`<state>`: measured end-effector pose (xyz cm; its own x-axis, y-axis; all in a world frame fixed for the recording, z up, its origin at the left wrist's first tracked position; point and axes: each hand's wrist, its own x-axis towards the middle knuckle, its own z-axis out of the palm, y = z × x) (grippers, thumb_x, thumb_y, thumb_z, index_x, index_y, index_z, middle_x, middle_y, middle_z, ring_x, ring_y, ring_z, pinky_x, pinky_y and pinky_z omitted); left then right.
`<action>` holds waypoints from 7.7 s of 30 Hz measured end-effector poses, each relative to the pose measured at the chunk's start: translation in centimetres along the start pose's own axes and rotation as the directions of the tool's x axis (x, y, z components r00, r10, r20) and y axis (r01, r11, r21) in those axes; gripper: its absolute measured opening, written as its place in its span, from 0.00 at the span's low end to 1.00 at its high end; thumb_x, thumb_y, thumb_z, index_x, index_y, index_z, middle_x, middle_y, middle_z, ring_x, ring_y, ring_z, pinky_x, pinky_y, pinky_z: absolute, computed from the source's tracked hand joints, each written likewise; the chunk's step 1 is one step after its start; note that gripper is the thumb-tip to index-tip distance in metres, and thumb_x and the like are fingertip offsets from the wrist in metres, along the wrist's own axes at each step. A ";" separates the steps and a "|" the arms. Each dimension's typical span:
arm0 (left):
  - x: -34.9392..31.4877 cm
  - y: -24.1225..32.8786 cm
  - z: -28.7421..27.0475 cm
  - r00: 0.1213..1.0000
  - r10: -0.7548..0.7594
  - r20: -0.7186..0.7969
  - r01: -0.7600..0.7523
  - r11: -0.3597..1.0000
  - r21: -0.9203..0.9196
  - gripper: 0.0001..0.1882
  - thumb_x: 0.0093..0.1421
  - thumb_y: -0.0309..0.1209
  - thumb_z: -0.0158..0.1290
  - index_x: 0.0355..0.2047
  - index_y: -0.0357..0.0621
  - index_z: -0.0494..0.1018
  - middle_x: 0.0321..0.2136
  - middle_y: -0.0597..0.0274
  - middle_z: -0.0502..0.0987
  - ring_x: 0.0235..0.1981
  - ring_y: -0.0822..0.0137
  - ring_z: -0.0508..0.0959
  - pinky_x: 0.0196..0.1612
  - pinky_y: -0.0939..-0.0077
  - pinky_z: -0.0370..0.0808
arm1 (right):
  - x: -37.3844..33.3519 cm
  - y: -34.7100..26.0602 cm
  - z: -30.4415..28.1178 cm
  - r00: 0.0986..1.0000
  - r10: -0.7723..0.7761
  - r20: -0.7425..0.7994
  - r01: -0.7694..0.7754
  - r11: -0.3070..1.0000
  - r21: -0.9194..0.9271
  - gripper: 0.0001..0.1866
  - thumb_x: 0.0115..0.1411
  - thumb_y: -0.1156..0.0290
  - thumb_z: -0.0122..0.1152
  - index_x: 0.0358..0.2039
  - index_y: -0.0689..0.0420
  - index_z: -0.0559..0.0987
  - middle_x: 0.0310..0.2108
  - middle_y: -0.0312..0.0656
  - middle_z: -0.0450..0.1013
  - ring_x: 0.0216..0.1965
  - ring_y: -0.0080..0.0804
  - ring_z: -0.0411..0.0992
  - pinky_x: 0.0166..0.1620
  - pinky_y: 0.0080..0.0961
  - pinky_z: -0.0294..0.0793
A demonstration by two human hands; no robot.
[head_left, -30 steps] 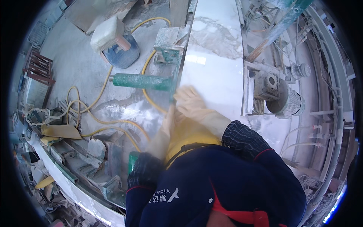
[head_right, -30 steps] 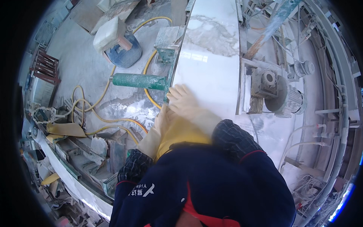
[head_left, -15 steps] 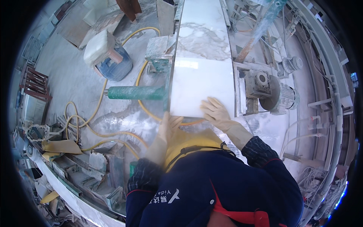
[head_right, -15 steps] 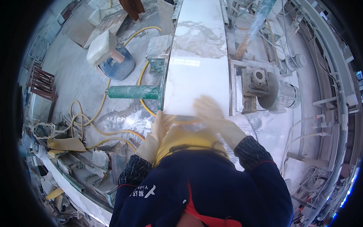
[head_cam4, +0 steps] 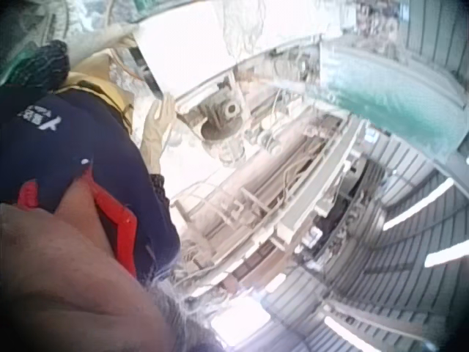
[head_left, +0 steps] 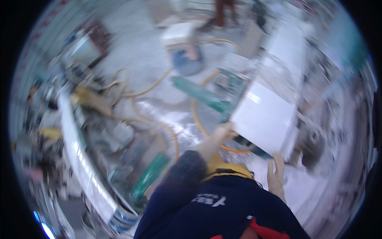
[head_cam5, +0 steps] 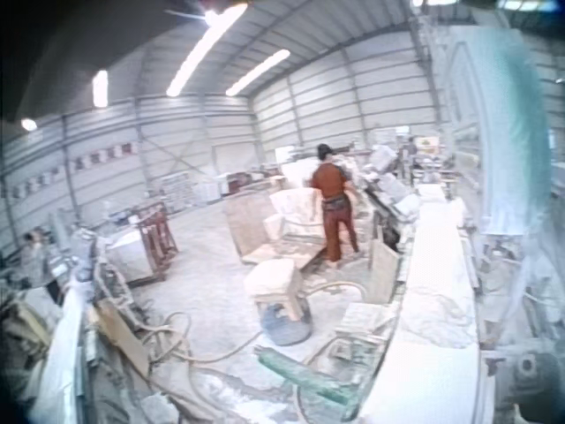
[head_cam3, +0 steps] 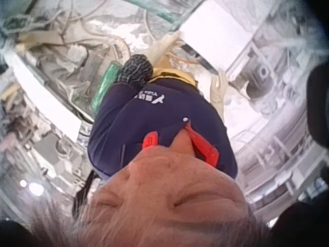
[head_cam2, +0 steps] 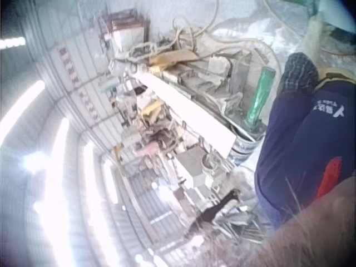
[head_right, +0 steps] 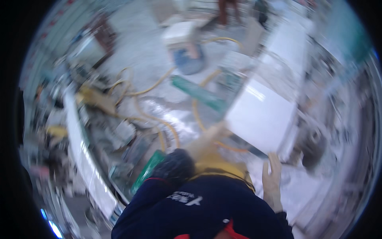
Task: The person repeatedly wipes and rubs the surface of large white stone slabs with gloved hands, moving along the slab length and flipping sections to treat both sides. The worker handles multiple slabs in sequence, using a cloth or pad to clean or polish the surfaces.
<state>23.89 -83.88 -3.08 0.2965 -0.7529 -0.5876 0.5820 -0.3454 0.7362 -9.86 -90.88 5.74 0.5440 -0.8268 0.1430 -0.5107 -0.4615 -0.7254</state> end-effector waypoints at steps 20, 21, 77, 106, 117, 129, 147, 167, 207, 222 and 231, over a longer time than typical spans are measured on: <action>-44.2 -20.6 -18.1 -0.383 0.177 -0.907 -0.214 0.938 0.274 0.20 0.70 0.38 0.49 0.55 0.36 0.76 0.47 0.53 0.81 0.48 0.62 0.79 0.55 0.69 0.73 | 3.7 -3.1 14.1 0.490 -0.113 0.864 -0.199 0.951 0.237 0.16 0.68 0.64 0.58 0.51 0.59 0.83 0.44 0.35 0.82 0.44 0.19 0.76 0.50 0.18 0.72; -46.5 -21.3 -18.9 -0.480 0.218 -0.850 -0.112 0.945 0.306 0.21 0.70 0.38 0.49 0.55 0.35 0.75 0.48 0.52 0.81 0.49 0.61 0.79 0.55 0.68 0.73 | 3.4 -3.2 14.5 0.478 -0.084 0.874 -0.214 0.954 0.208 0.16 0.68 0.64 0.59 0.51 0.59 0.83 0.44 0.34 0.82 0.44 0.18 0.76 0.50 0.18 0.72; -73.1 -33.9 -35.5 -0.445 0.425 -0.788 0.602 0.794 0.088 0.26 0.65 0.35 0.52 0.59 0.31 0.67 0.55 0.38 0.73 0.52 0.41 0.73 0.60 0.49 0.64 | -11.2 -35.0 32.2 0.165 -0.232 0.959 0.428 0.892 0.142 0.19 0.68 0.60 0.55 0.50 0.60 0.82 0.46 0.46 0.81 0.54 0.38 0.77 0.59 0.27 0.70; -72.9 -33.2 -43.2 -0.364 0.474 -0.802 0.665 0.735 0.133 0.28 0.69 0.38 0.46 0.62 0.30 0.64 0.59 0.34 0.70 0.59 0.40 0.71 0.65 0.55 0.65 | -12.5 -33.5 29.0 0.217 0.022 0.976 0.341 0.935 -0.097 0.23 0.67 0.54 0.50 0.53 0.55 0.82 0.49 0.45 0.80 0.53 0.35 0.77 0.56 0.27 0.71; -74.8 -34.5 -34.2 -0.280 0.527 -0.802 0.672 0.704 0.229 0.22 0.66 0.30 0.48 0.59 0.35 0.67 0.54 0.44 0.75 0.49 0.42 0.75 0.55 0.53 0.70 | -12.7 -34.3 29.4 0.196 0.032 0.980 0.347 0.932 -0.100 0.21 0.67 0.57 0.54 0.52 0.55 0.82 0.48 0.40 0.81 0.51 0.29 0.76 0.55 0.24 0.71; -75.9 -38.4 -26.3 -0.301 0.415 -0.859 0.625 0.766 0.151 0.22 0.66 0.29 0.47 0.59 0.33 0.68 0.51 0.43 0.77 0.49 0.42 0.75 0.56 0.54 0.70 | -13.4 -35.0 30.8 0.108 -0.006 0.994 0.344 0.938 -0.032 0.20 0.68 0.59 0.53 0.51 0.57 0.82 0.49 0.42 0.81 0.53 0.30 0.76 0.56 0.24 0.71; -70.2 -31.5 -41.6 -0.384 0.301 -0.873 0.690 0.722 -0.054 0.32 0.69 0.46 0.42 0.69 0.45 0.58 0.70 0.47 0.59 0.70 0.44 0.58 0.69 0.39 0.54 | -12.8 -32.8 29.3 0.183 -0.033 0.983 0.416 0.908 -0.047 0.21 0.67 0.53 0.52 0.50 0.52 0.83 0.43 0.45 0.82 0.47 0.38 0.79 0.51 0.29 0.74; -71.2 -28.2 -46.2 -0.349 0.375 -0.859 0.580 0.806 0.117 0.33 0.64 0.45 0.47 0.67 0.43 0.60 0.65 0.49 0.64 0.68 0.50 0.61 0.69 0.46 0.55 | -13.3 -35.8 29.8 0.117 -0.053 0.992 0.431 0.902 -0.003 0.19 0.67 0.58 0.54 0.48 0.57 0.83 0.38 0.43 0.82 0.41 0.32 0.79 0.47 0.26 0.74; -55.9 -38.0 -30.1 -0.901 -0.182 -0.393 -0.167 0.983 -0.071 0.27 0.73 0.43 0.43 0.61 0.30 0.68 0.55 0.35 0.75 0.52 0.45 0.78 0.55 0.62 0.75 | -35.7 -50.5 46.1 -0.569 -0.097 0.817 -0.323 0.940 -0.112 0.22 0.64 0.63 0.66 0.57 0.57 0.78 0.51 0.39 0.78 0.48 0.30 0.76 0.53 0.29 0.76; -50.9 -23.6 -29.1 -0.562 0.370 -0.740 0.117 0.921 0.371 0.27 0.72 0.44 0.46 0.58 0.30 0.71 0.53 0.38 0.77 0.49 0.48 0.79 0.52 0.62 0.76 | -28.7 -43.1 38.8 -0.483 -0.499 0.720 -0.588 0.794 0.156 0.24 0.62 0.62 0.69 0.57 0.58 0.78 0.52 0.38 0.77 0.49 0.28 0.75 0.54 0.28 0.75; -45.2 -11.5 -23.4 0.060 0.257 -0.965 -0.092 0.964 0.251 0.28 0.71 0.45 0.47 0.56 0.29 0.73 0.52 0.39 0.78 0.47 0.50 0.80 0.51 0.63 0.77 | -10.3 -23.5 27.1 0.195 -0.455 0.869 -0.698 0.557 0.449 0.24 0.62 0.64 0.69 0.56 0.59 0.78 0.53 0.38 0.77 0.50 0.26 0.75 0.55 0.27 0.74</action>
<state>21.50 -32.74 7.17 0.8977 0.4064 -0.1700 0.3436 -0.4044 0.8476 14.58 -62.85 3.07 0.9169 0.3282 -0.2269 -0.3658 0.4645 -0.8065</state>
